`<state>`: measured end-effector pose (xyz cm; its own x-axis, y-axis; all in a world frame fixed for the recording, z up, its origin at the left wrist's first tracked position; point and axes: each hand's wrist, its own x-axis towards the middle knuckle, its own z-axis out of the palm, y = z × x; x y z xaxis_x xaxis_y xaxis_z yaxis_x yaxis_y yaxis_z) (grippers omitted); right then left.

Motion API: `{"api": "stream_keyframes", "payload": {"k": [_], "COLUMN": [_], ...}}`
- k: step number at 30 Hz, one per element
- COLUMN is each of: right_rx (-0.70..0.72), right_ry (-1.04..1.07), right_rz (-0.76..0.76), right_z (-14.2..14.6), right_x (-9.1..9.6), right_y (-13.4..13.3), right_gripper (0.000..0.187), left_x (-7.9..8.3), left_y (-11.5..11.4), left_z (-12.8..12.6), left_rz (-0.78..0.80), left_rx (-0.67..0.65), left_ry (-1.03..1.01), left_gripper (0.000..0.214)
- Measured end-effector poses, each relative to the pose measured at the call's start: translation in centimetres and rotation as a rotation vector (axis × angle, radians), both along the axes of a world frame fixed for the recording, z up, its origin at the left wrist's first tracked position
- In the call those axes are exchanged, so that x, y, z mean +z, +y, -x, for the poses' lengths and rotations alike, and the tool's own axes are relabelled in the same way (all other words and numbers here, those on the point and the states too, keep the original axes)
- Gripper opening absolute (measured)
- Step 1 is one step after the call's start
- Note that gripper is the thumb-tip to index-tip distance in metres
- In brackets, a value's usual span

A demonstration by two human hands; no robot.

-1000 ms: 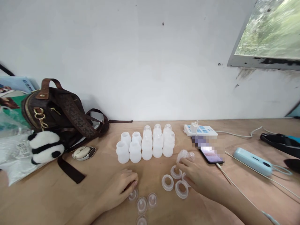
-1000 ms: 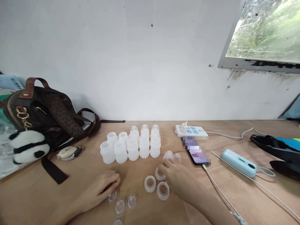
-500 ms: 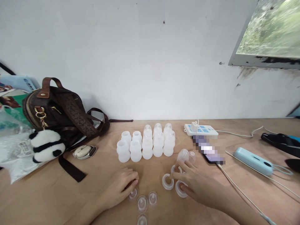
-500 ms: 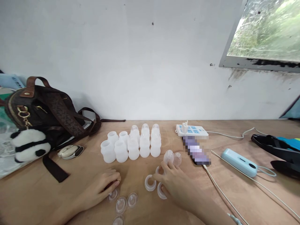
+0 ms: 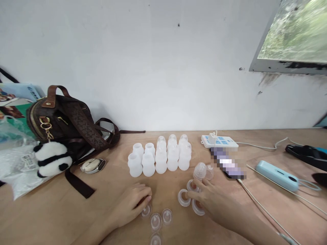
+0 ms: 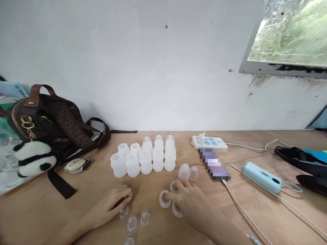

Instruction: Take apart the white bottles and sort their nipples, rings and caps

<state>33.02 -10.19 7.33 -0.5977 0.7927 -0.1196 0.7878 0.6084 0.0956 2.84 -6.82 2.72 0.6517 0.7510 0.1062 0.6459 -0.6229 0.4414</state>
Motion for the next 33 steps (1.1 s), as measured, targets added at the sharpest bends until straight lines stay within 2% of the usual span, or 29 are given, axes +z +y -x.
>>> {"api": "stream_keyframes", "payload": {"k": [4, 7, 10, 15, 18, 24, 33], "right_rx": [-0.024, -0.03, -0.01, 0.016, 0.032, 0.008, 0.015], "right_ry": [0.022, 0.011, 0.018, 0.034, 0.016, -0.016, 0.085], "right_rz": [0.012, 0.003, -0.037, -0.099, -0.085, 0.015, -0.05], "right_z": [0.1, 0.3, 0.5, 0.8, 1.3, 2.3, 2.1], "right_x": [-0.9, -1.3, -1.7, -2.4, -2.1, -0.9, -1.8], "right_y": [0.4, 0.5, 0.3, -0.1, -0.5, -1.0, -0.9], "right_gripper": [0.068, 0.058, 0.048, 0.042, 0.038, 0.044, 0.036], "left_x": [0.0, -0.1, -0.2, -0.1, 0.0, 0.0, 0.2], "left_y": [0.0, 0.1, 0.1, 0.1, 0.1, 0.1, 0.0], "left_z": [0.0, 0.0, -0.1, -0.1, -0.1, -0.1, -0.2], "left_rz": [-0.011, -0.007, -0.01, -0.018, -0.014, -0.002, -0.007], "left_rx": [-0.009, -0.006, -0.002, -0.002, -0.005, -0.001, -0.005], "left_ry": [-0.003, 0.003, 0.003, -0.008, -0.002, -0.006, -0.001], "left_gripper": [0.031, 0.032, 0.032, 0.032, 0.032, 0.031, 0.033]}}
